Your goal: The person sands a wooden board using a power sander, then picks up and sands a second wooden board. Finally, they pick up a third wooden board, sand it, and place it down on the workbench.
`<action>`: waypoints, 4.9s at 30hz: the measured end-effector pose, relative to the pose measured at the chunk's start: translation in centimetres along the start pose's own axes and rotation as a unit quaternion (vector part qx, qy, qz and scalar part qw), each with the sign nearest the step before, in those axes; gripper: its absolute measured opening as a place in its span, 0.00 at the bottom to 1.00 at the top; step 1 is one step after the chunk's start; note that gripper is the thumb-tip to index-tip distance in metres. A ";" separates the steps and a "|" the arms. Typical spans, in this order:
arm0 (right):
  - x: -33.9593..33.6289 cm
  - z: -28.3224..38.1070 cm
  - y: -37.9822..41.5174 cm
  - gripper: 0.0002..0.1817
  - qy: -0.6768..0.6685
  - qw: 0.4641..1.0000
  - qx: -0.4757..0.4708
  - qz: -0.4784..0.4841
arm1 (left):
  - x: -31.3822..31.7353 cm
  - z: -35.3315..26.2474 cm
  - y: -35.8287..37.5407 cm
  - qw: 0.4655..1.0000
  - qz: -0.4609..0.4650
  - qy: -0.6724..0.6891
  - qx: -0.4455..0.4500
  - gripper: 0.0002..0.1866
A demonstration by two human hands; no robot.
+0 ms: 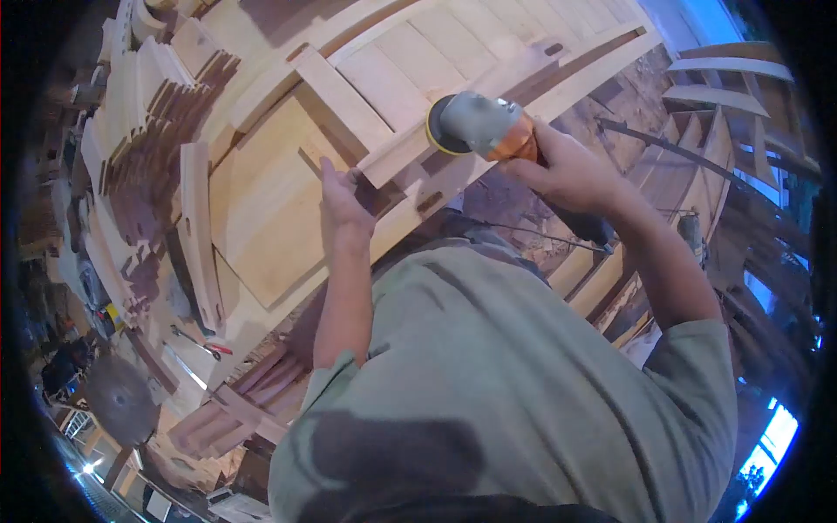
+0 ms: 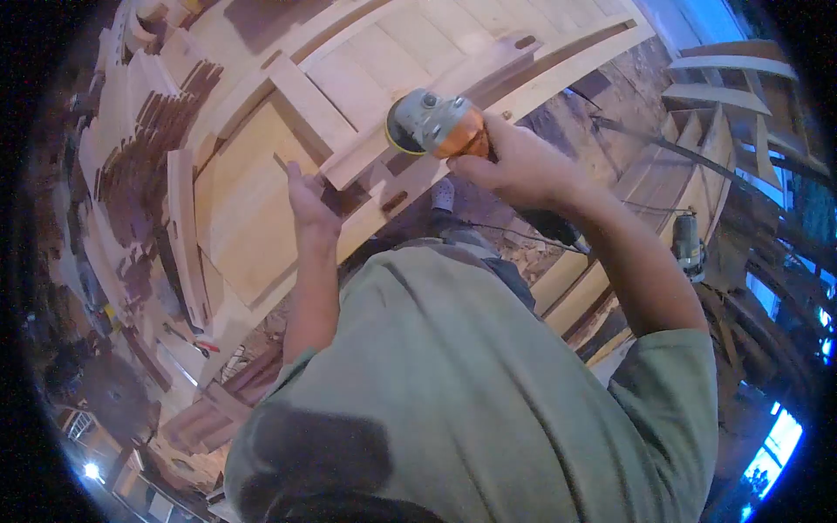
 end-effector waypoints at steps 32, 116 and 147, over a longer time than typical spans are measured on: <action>-14.6 -11.9 -4.2 0.26 0.035 0.986 0.078 -0.144 | 5.6 0.3 4.0 0.871 -0.109 -0.437 0.194 0.23; 2.4 0.9 -1.3 0.26 -0.006 0.999 -0.032 0.020 | 1.0 -1.2 3.1 0.996 -0.060 -0.020 0.061 0.26; -15.6 -14.3 -4.9 0.23 0.042 0.959 -0.018 -0.279 | 0.8 -1.0 1.9 0.943 0.125 -0.238 0.195 0.22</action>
Point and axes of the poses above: each hand's wrist, its own y-axis away from the middle knuckle, its own x-axis out of the palm, z = x × y, the point moved 3 cm from there along -y, towards the middle knuckle, and after that the axes turned 6 degrees about y, right-handed, at the moved point
